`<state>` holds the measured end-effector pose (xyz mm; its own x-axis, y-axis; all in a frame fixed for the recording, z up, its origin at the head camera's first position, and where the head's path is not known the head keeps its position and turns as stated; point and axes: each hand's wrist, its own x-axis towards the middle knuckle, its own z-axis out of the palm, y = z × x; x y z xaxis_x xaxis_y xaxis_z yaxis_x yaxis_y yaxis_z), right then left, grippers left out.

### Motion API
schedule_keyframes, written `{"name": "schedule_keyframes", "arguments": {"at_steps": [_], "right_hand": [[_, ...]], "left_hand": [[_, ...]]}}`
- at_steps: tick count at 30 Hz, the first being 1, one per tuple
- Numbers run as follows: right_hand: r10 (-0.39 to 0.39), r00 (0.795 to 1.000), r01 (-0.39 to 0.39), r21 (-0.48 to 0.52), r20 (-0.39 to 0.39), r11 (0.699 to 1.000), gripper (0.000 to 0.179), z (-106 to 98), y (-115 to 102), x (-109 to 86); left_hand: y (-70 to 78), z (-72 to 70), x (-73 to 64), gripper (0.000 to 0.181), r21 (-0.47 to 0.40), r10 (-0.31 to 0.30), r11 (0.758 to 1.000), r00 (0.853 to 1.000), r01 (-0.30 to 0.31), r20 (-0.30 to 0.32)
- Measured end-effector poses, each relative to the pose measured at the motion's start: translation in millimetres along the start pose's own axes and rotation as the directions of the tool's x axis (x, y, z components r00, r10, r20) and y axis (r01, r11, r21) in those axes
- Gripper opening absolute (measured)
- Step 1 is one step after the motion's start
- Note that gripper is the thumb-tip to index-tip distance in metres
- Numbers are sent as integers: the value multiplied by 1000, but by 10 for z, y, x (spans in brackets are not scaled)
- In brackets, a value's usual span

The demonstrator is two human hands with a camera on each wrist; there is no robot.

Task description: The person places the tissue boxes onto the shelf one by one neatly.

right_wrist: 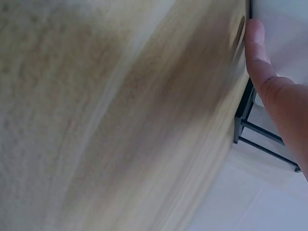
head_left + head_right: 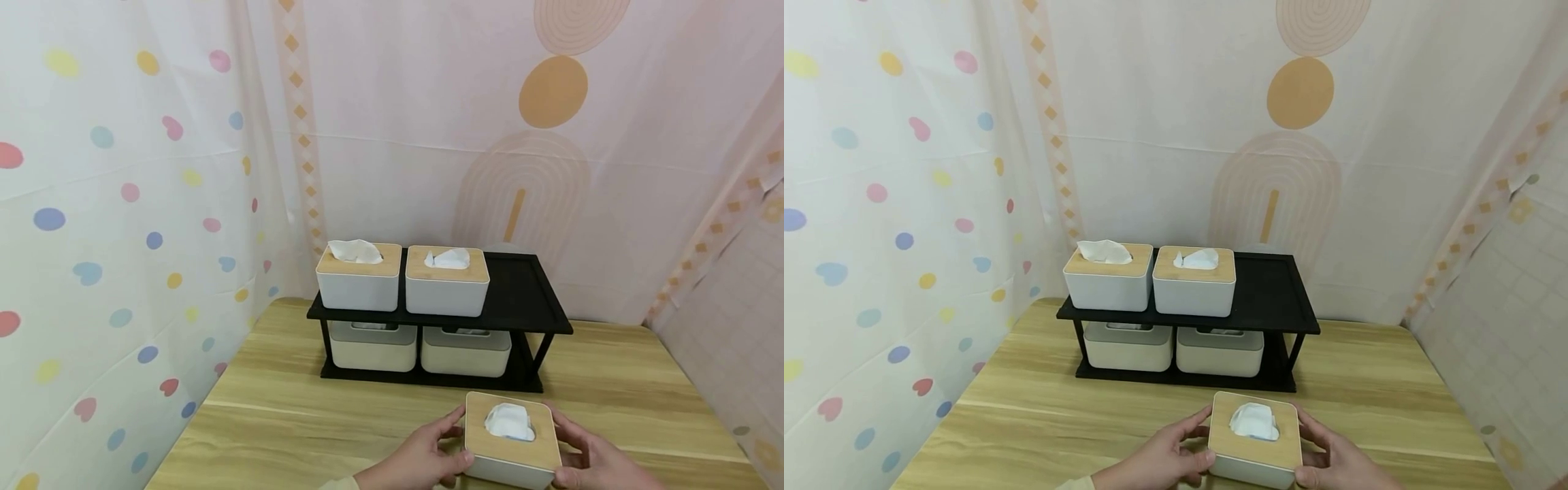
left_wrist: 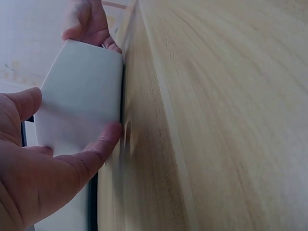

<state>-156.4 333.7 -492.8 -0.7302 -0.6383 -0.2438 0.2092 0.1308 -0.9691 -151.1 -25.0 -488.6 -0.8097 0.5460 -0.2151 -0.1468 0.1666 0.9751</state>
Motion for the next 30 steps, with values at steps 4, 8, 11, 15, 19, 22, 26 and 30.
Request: {"name": "schedule_keyframes", "arguments": {"at_steps": [4,8,11,15,19,22,26,30], "right_hand": [[-8,999,8,-4,-41,1000,97,-8,48,7],[11,997,-11,-3,-82,1000,99,-11,77,24],[14,995,-16,-19,-97,1000,101,-15,86,37],[5,996,-7,-24,-89,1000,99,-19,91,39],[-5,997,4,-17,-81,1000,94,-10,105,28],[11,996,-12,-12,-94,1000,92,-7,117,24],[38,992,-41,-23,-118,999,93,-20,125,8],[15,992,-19,-33,-129,999,81,-42,113,-38]], "left_hand": [[-5,17,8,73,-32,-19,999,1000,19,-10],[-2,26,29,72,-43,-47,998,998,46,-29],[6,35,42,71,-46,-54,998,997,52,-49],[26,52,43,70,-55,-50,997,997,46,-67],[46,66,42,69,-61,-48,997,996,44,-71],[45,74,44,69,-62,-46,997,996,42,-77],[30,82,50,70,-50,-41,998,996,37,-82],[45,94,55,70,-39,-19,999,997,16,-76]]}}
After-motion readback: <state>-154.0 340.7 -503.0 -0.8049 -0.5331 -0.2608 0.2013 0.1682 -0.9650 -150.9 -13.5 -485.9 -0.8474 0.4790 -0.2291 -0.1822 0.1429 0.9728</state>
